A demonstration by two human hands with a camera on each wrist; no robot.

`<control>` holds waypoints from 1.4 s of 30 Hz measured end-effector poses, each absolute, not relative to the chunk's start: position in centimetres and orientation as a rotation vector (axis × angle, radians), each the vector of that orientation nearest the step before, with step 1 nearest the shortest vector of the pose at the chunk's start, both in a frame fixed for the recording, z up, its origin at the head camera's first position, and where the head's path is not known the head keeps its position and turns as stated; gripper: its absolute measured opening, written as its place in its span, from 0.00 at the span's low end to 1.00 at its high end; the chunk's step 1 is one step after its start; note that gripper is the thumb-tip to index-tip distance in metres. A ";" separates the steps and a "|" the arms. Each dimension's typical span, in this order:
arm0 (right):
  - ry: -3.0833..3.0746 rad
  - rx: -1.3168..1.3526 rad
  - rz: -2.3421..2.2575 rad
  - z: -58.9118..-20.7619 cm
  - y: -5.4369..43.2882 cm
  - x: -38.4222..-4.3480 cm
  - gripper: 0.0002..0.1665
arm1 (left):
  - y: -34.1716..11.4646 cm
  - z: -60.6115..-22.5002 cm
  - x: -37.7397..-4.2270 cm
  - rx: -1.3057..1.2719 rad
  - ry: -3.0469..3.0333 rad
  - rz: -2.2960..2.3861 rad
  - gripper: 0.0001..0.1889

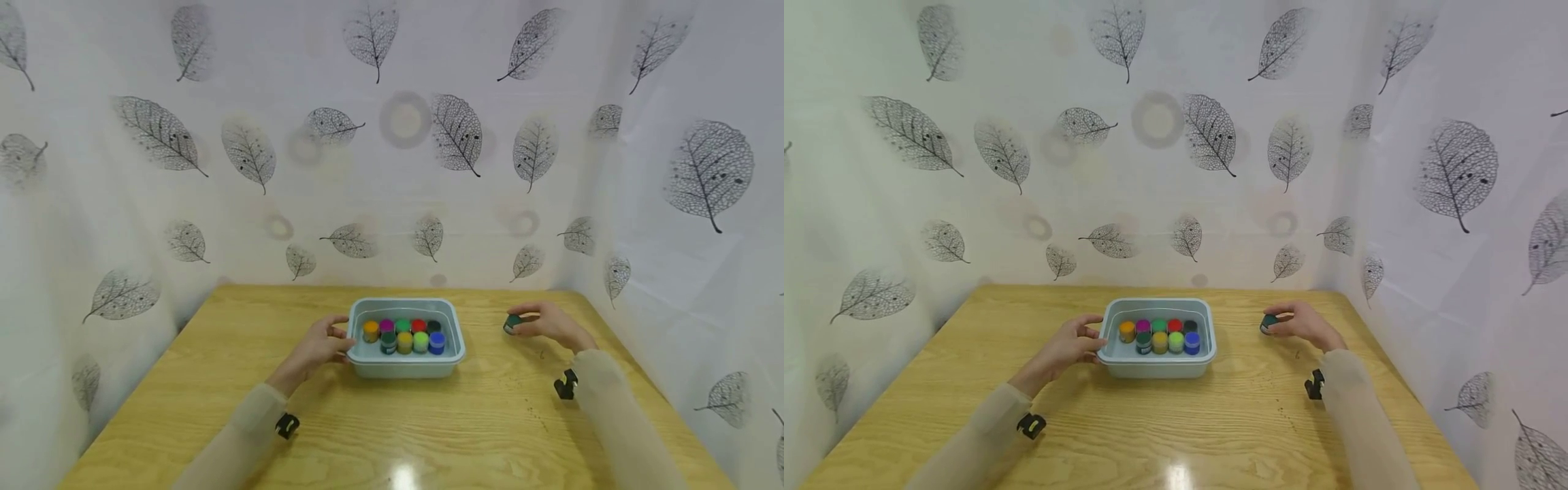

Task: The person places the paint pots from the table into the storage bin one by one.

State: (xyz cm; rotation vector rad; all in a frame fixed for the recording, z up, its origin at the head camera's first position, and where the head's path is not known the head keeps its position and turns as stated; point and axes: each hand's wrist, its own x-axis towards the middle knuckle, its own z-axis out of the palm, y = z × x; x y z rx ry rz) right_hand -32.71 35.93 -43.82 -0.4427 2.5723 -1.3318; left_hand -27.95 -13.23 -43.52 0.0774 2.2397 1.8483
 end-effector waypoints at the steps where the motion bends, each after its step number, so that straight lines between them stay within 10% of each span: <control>1: 2.540 -0.434 -1.366 -43.7 35.7 -32.7 0.33 | -13.3 -43.5 -27.9 0.077 2.239 1.847 0.31; 42: 2.230 -0.575 -1.593 -40.4 23.4 -31.2 0.30 | -13.4 -43.9 -28.0 0.081 2.206 1.874 0.30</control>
